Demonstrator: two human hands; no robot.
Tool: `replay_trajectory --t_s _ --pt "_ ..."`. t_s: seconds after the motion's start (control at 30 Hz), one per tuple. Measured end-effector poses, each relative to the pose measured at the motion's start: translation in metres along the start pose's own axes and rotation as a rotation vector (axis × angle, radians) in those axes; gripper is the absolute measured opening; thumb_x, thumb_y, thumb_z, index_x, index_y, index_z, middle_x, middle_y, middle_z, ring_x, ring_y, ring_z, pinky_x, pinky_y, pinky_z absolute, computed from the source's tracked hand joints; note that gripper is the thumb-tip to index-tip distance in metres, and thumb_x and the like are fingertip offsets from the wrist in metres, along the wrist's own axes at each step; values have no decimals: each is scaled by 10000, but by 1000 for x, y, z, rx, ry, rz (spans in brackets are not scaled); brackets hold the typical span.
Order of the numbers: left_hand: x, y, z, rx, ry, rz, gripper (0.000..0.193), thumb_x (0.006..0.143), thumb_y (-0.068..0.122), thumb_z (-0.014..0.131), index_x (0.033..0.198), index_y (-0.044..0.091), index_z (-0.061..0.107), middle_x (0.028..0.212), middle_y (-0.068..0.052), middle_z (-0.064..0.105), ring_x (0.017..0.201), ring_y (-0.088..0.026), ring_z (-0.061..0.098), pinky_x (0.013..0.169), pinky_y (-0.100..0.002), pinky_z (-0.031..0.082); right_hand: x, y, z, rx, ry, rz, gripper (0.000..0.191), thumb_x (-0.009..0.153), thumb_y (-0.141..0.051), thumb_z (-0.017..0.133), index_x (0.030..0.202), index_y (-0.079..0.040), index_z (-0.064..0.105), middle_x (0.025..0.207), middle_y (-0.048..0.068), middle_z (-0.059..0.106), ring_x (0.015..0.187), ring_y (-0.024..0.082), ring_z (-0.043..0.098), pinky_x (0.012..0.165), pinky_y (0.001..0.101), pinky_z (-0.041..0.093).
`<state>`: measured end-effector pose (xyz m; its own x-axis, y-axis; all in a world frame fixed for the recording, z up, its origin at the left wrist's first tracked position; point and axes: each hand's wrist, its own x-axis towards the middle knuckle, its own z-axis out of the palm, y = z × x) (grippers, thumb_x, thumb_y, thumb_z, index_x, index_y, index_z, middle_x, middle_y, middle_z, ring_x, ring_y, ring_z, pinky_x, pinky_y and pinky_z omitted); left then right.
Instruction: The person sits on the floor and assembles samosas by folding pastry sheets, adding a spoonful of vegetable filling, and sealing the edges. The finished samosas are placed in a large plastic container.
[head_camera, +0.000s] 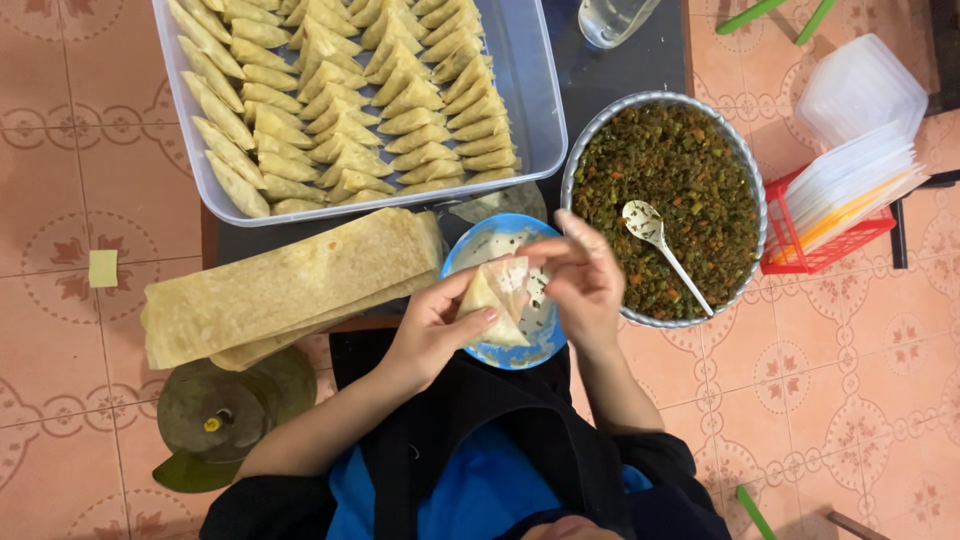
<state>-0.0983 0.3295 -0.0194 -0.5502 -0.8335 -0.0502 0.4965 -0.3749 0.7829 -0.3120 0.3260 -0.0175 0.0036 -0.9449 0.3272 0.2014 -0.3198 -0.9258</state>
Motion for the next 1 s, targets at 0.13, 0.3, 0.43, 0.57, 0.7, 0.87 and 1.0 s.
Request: replay_trajectory --t_s 0.13,0.3,0.43,0.57,0.7,0.87,1.0 --pt "4 -1 0 349 78 -45 546 1009 32 652 1541 -19 541 1233 -164 709 1019 -127 622 905 -290 522 -10 7 16 64 113 50 445 960 189 717 1322 -16 558 1006 150 724 895 188 707 800 270 581" --pt "9 -8 0 139 136 233 568 1023 -28 572 1568 -34 411 1506 -179 583 1361 -189 587 1142 -324 469 -20 -3 45 -549 -11 -206 330 890 125 758 1132 -16 583 1031 148 741 928 228 765 806 314 622" --pt "10 -14 0 46 86 288 582 1045 16 574 1580 -35 349 1567 -208 505 1459 -216 511 1209 -337 418 -23 -16 52 -996 -212 -640 214 904 98 733 1045 7 600 1020 186 716 969 343 755 778 363 618" --pt "12 -14 1 70 149 130 584 1064 55 560 1608 3 354 1431 -184 627 1240 -151 616 1082 -283 485 -13 -21 42 -489 -103 -120 298 934 93 684 1168 -48 566 1092 157 760 992 228 779 853 314 629" --pt "5 2 1 337 112 66 684 1027 71 598 1627 61 270 1225 -132 744 1016 -49 607 896 -208 488 5 -20 27 -260 -138 172 470 913 108 724 1305 -21 499 1098 175 736 989 215 731 870 311 587" --pt "-8 33 -13 816 5 67 385 978 129 678 1347 49 604 948 -142 785 827 -174 729 762 -280 558 9 -15 31 -184 -240 212 484 915 128 758 1301 -30 513 1046 195 731 994 233 748 884 333 607" --pt "-14 62 -33 1227 17 396 152 985 153 696 1090 49 729 982 -139 764 862 -299 744 751 -377 573 7 -12 42 -200 -209 75 535 935 135 692 1381 -30 446 1097 211 720 1005 236 734 910 339 601"
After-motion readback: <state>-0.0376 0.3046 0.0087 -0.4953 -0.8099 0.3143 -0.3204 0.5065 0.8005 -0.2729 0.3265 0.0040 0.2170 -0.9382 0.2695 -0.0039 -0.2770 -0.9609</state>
